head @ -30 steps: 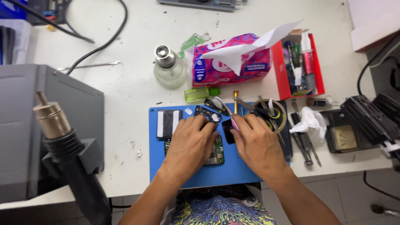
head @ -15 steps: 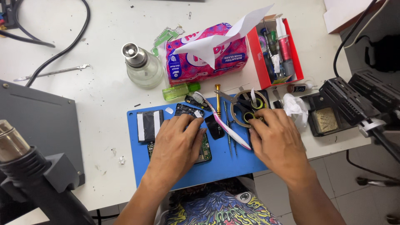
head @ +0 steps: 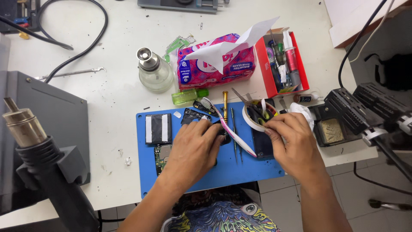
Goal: The person cleans a small electronic component with a toothbrush, then places it onto a circuit board. They use scissors to cut a piece of black tape and apply it to the component on the board, followed by using tweezers to adjust the placement.
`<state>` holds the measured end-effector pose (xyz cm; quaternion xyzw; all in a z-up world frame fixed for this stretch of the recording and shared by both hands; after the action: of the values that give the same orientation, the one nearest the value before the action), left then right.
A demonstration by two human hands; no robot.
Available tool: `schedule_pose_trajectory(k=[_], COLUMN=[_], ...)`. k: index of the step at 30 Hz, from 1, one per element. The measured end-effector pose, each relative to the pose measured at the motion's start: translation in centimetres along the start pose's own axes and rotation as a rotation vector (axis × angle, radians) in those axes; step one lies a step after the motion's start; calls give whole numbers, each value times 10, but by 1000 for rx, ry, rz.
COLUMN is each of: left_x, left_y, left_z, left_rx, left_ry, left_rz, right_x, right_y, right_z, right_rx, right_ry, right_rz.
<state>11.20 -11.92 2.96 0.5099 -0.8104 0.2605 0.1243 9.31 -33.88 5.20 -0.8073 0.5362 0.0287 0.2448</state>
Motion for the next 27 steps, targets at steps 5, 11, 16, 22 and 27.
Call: schedule_pose_trajectory(k=[5,11,16,22,27], left_x=[33,57,58,42,27], left_y=[-9,-9,-13,-20,-21], left_z=[7,35,36,15,19], left_rx=[16,33,94,90,32], left_ry=[63,96,-14,74,118], left_rz=[36,86,94,14,-53], right_x=[-4,-17,-5,18,8], right_y=[4,6,8,18,3], right_z=[-7,-9,-24,-16,11], right_rx=[29,34,101,183,-9], right_ry=[-42,-158,-273,-191,-33], right_rz=[-13,-45,17,101,50])
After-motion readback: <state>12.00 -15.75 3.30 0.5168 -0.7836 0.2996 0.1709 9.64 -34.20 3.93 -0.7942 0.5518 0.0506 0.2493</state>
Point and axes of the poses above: each hand's wrist, its own y-axis away from the middle knuckle, its own z-axis out of the palm, x = y × z, the point moved 10 cm from there along -y, towards the middle knuckle, and after that the axes turned 10 degrees about -z, right-handed, at the moved point
